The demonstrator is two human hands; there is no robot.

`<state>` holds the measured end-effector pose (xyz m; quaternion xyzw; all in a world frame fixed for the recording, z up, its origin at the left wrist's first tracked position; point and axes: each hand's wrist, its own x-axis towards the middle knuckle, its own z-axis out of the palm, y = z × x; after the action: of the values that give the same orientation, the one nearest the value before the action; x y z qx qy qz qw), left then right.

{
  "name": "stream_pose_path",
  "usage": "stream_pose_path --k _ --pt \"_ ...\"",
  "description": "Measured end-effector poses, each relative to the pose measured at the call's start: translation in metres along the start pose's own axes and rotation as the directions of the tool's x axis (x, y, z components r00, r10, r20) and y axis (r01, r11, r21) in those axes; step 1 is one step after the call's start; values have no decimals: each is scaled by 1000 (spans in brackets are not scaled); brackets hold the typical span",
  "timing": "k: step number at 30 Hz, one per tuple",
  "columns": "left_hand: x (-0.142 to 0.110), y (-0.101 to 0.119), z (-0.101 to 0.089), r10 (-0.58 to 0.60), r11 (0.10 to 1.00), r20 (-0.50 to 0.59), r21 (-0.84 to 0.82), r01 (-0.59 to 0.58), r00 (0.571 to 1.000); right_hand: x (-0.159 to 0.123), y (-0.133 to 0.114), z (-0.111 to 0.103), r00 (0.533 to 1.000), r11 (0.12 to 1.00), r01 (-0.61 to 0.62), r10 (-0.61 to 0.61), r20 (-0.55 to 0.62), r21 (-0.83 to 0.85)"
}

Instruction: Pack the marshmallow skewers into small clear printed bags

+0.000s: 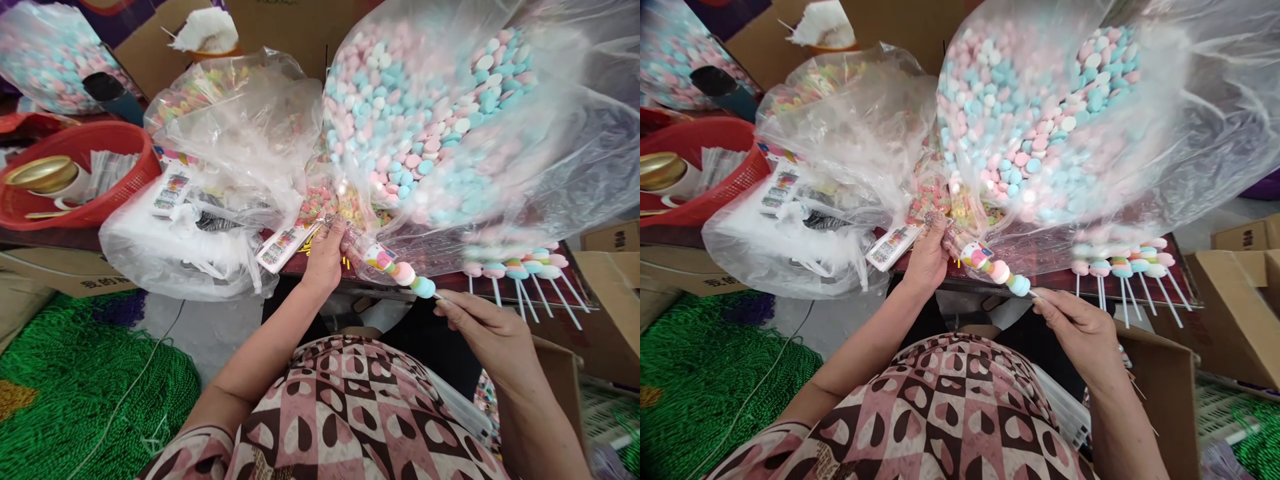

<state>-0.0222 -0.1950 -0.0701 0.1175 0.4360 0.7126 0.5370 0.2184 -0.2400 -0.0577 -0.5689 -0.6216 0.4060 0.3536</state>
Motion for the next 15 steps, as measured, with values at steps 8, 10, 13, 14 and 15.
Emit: stream_pose_path --k 8,10,13,14,15 --pt "-3 -4 -3 159 985 171 41 -168 972 -3 2 19 996 988 -93 94 -2 121" --pt "-3 -1 0 169 985 172 -12 -169 971 -3 4 21 995 984 -86 91 -28 153" --pt "-8 2 6 100 994 211 -63 -88 972 -2 6 26 996 985 -76 82 -34 157" --pt "-10 3 7 65 997 233 -61 -52 970 -2 6 28 996 986 -71 77 -33 152" --pt "-12 4 8 38 998 251 -57 -24 967 -2 6 31 996 987 -68 74 -39 147"
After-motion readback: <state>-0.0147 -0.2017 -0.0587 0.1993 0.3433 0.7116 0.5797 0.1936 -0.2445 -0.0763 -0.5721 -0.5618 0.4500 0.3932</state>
